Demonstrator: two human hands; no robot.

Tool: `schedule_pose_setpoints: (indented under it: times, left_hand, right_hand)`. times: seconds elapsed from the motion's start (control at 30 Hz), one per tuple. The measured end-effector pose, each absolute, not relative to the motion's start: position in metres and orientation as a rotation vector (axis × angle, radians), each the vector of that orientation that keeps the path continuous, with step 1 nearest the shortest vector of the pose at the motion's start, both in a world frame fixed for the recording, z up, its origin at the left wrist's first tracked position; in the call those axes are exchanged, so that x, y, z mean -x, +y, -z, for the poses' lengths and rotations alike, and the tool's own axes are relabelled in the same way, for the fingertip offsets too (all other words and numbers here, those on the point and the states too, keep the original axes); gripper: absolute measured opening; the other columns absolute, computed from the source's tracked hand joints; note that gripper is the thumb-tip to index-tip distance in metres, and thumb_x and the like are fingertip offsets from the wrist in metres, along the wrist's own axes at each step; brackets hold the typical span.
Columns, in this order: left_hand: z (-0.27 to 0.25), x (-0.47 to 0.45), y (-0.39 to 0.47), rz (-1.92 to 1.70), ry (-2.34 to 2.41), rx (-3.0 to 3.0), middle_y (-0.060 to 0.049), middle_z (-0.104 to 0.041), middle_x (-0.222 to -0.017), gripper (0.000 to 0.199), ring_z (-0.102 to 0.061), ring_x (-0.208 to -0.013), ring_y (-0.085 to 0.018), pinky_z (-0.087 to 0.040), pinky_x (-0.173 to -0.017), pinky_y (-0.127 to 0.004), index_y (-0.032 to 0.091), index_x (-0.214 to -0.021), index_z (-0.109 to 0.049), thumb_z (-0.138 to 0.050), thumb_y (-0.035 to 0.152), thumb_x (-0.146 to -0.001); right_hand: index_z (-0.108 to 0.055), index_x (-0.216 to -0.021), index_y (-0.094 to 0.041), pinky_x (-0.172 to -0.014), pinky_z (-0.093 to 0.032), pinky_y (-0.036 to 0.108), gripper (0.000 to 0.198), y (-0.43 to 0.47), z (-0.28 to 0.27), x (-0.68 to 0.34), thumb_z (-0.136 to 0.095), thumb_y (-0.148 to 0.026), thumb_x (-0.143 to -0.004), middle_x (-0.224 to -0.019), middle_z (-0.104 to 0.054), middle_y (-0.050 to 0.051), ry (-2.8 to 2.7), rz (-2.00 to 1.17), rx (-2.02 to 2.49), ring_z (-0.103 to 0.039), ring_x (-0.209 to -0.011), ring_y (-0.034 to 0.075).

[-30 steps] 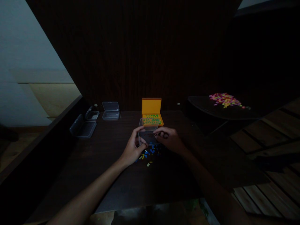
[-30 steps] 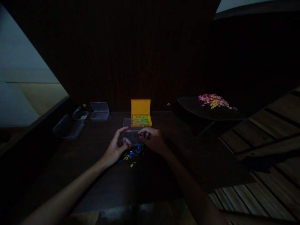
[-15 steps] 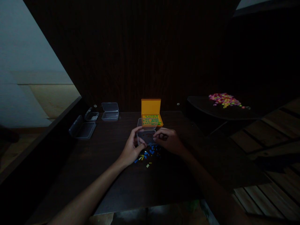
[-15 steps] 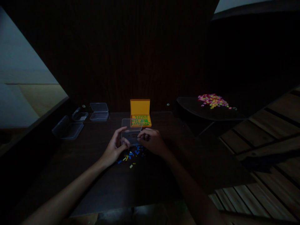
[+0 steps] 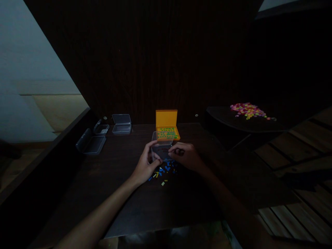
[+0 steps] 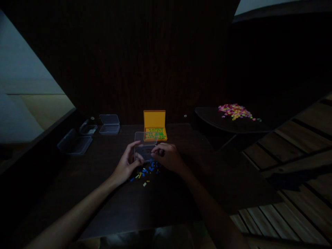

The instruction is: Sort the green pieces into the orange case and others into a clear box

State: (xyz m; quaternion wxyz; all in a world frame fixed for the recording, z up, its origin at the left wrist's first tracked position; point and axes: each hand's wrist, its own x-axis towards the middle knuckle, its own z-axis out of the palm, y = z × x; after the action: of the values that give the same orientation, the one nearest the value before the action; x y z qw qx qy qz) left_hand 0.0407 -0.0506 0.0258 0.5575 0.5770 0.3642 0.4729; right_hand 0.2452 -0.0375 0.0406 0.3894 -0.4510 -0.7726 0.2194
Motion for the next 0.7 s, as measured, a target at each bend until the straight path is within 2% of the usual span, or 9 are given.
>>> schedule_pose_setpoints:
  times: [0.27,0.5,0.6,0.7]
  left_hand:
    - [-0.0250,-0.0415,-0.0518,-1.102,0.860,-1.355,-0.009,-0.055,-0.126,0.064,-0.060,-0.072,-0.009,-0.049,-0.070,-0.026,0.023,-0.133,-0.042,-0.067,0.016,-0.075]
    - [-0.0261,-0.0415,-0.0516,-1.118,0.856,-1.372,-0.010,-0.053,-0.128,0.064,-0.061,-0.071,-0.008,-0.050,-0.071,-0.027,0.024,-0.133,-0.042,-0.066,0.014,-0.074]
    - [-0.0254,-0.0414,-0.0513,-1.113,0.854,-1.360,-0.010,-0.054,-0.128,0.065,-0.061,-0.071,-0.008,-0.050,-0.072,-0.027,0.024,-0.133,-0.042,-0.067,0.014,-0.074]
    - [-0.0242,-0.0416,-0.0512,-1.106,0.846,-1.356,-0.010,-0.053,-0.129,0.066,-0.060,-0.071,-0.008,-0.050,-0.072,-0.027,0.024,-0.133,-0.042,-0.067,0.015,-0.073]
  right_hand:
    - [-0.075,-0.088,-0.020,-0.066,-0.046,0.027,0.010,-0.0355,-0.0394,-0.2479,-0.067,-0.019,-0.082,-0.076,-0.071,0.002,-2.036,-0.455,1.130,-0.061,-0.064,0.014]
    - [-0.074,-0.088,-0.020,-0.078,-0.048,0.031,0.008,-0.0337,-0.0368,-0.2494,-0.066,-0.019,-0.085,-0.089,-0.069,0.005,-2.046,-0.480,1.053,-0.064,-0.084,0.018]
    - [-0.074,-0.087,-0.021,-0.075,-0.048,0.031,0.008,-0.0344,-0.0360,-0.2481,-0.069,-0.019,-0.082,-0.091,-0.064,0.006,-2.029,-0.491,1.066,-0.061,-0.085,0.018]
    - [-0.075,-0.086,-0.021,-0.069,-0.046,0.030,0.007,-0.0347,-0.0363,-0.2471,-0.070,-0.020,-0.080,-0.084,-0.058,0.004,-2.003,-0.464,1.119,-0.057,-0.079,0.017]
